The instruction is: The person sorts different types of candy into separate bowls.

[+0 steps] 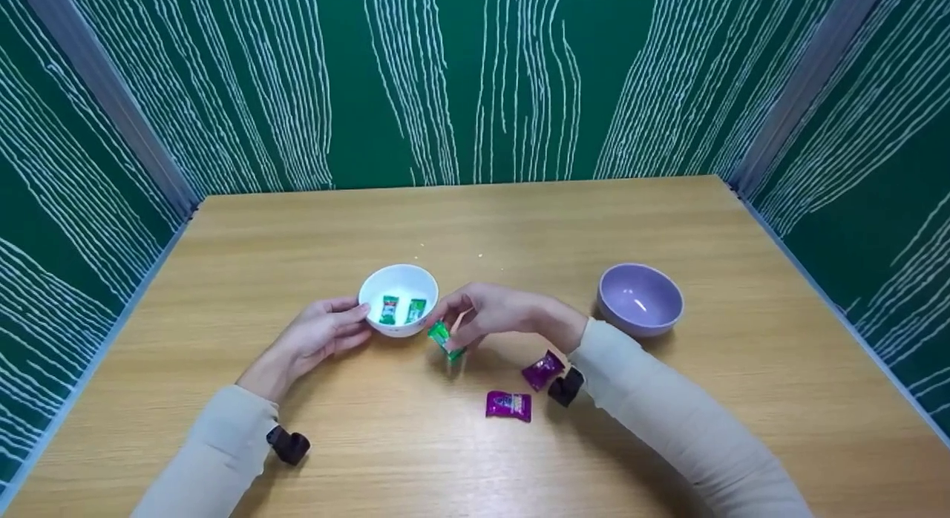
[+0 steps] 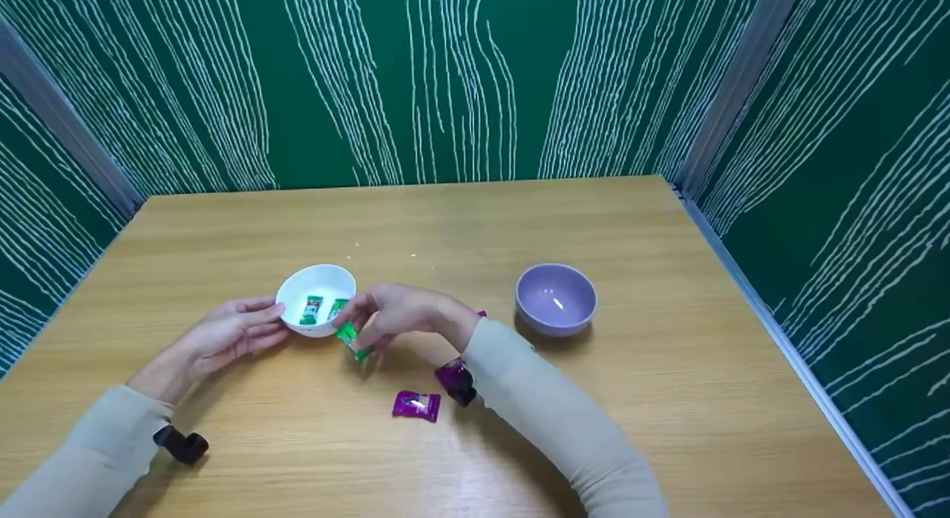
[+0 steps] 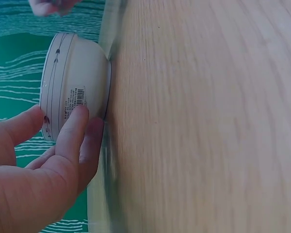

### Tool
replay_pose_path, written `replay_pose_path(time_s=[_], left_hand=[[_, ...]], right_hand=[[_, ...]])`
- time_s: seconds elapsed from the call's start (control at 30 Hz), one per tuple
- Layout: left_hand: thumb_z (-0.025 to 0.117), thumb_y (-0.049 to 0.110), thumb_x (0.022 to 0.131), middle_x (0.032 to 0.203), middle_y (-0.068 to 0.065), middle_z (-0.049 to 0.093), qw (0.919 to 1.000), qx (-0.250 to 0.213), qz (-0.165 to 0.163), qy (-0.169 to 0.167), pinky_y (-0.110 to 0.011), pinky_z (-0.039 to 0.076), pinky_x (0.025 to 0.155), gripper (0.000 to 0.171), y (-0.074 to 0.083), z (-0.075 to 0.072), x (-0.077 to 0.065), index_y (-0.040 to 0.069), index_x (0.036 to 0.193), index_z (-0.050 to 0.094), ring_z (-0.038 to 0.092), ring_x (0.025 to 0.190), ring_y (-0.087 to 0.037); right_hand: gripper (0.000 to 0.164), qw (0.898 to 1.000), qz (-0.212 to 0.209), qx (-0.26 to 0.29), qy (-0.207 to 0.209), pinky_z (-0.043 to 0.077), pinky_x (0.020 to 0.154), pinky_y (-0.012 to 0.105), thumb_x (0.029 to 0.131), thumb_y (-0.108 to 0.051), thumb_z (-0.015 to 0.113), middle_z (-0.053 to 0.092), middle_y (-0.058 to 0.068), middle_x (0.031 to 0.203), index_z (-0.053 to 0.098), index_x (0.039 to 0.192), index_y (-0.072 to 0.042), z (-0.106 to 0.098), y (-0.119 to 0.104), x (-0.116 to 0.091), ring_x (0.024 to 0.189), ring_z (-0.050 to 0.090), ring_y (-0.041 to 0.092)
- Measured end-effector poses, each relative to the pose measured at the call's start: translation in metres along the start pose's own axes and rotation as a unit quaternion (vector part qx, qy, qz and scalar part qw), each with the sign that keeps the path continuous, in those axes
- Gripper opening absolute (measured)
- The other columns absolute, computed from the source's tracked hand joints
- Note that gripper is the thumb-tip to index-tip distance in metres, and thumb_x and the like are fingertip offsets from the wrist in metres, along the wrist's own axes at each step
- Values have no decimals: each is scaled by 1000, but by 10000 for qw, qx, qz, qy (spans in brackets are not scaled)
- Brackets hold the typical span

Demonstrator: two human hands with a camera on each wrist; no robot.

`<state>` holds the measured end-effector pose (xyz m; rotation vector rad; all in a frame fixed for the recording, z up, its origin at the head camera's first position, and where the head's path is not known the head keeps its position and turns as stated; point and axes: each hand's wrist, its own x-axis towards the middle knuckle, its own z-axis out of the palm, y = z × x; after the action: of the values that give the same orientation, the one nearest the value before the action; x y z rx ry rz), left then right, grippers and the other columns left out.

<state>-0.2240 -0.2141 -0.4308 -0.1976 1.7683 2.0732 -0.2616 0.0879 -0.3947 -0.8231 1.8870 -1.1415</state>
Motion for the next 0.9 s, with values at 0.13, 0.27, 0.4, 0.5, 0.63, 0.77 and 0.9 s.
replay_pose_path(time_s=[0.13, 0.27, 0.4, 0.5, 0.63, 0.77, 0.9], left_hand=[[59, 8, 103, 152, -30, 37, 10000, -36, 21, -23, -38, 47, 108, 63, 0, 0, 0, -12, 153, 26, 43, 139, -39], [59, 7, 103, 151, -31, 38, 10000, -58, 32, 4, -39, 47, 108, 62, 0, 2, -1, -12, 152, 27, 43, 139, -40], [60, 7, 102, 149, -31, 41, 10000, -69, 22, 35, -40, 47, 107, 60, 1, 3, -1, -12, 151, 30, 46, 137, -39], [61, 7, 102, 148, -29, 43, 9999, -117, -16, 59, -39, 49, 106, 59, 0, 2, -1, -11, 151, 33, 48, 136, -39], [60, 7, 102, 147, -29, 44, 9999, -148, -21, 34, -39, 50, 106, 57, -1, 2, -1, -10, 150, 34, 48, 136, -39], [60, 7, 103, 148, -29, 43, 9999, -172, -11, -2, -40, 49, 106, 58, -1, 0, 0, -10, 151, 33, 48, 136, -39], [60, 7, 102, 149, -29, 43, 9997, -249, -21, -55, -41, 50, 106, 62, -2, -1, 3, -9, 153, 29, 50, 134, -38]], right_hand=[[41, 9988, -249, 390, 153, 58, 93, 46, 92, -5, 74, 63, 12, 116, 65, 132, -4, -3, -7, 5, 102, 66, 23], [40, 9945, -443, 656, 689, 58, 93, 39, 93, -7, 74, 62, 12, 123, 66, 132, -7, -4, -11, 13, 111, 61, 26], [39, 9838, -537, 1034, 1364, 58, 94, 37, 93, -13, 74, 60, 12, 124, 68, 131, -12, -3, -10, 26, 115, 58, 27], [41, 9746, -480, 1392, 1687, 58, 95, 36, 94, -15, 74, 60, 12, 123, 66, 134, -9, -1, -7, 37, 115, 59, 26], [44, 9688, -322, 1667, 1808, 57, 96, 34, 95, -17, 73, 62, 9, 127, 63, 137, -6, 0, -4, 49, 117, 61, 24], [43, 9631, -197, 1941, 1854, 56, 97, 34, 97, -15, 71, 62, 10, 129, 62, 138, -6, 0, -3, 55, 117, 61, 24], [42, 9610, -82, 2034, 1871, 57, 96, 34, 97, -13, 71, 61, 10, 129, 62, 137, -5, 1, -3, 56, 117, 60, 24]])
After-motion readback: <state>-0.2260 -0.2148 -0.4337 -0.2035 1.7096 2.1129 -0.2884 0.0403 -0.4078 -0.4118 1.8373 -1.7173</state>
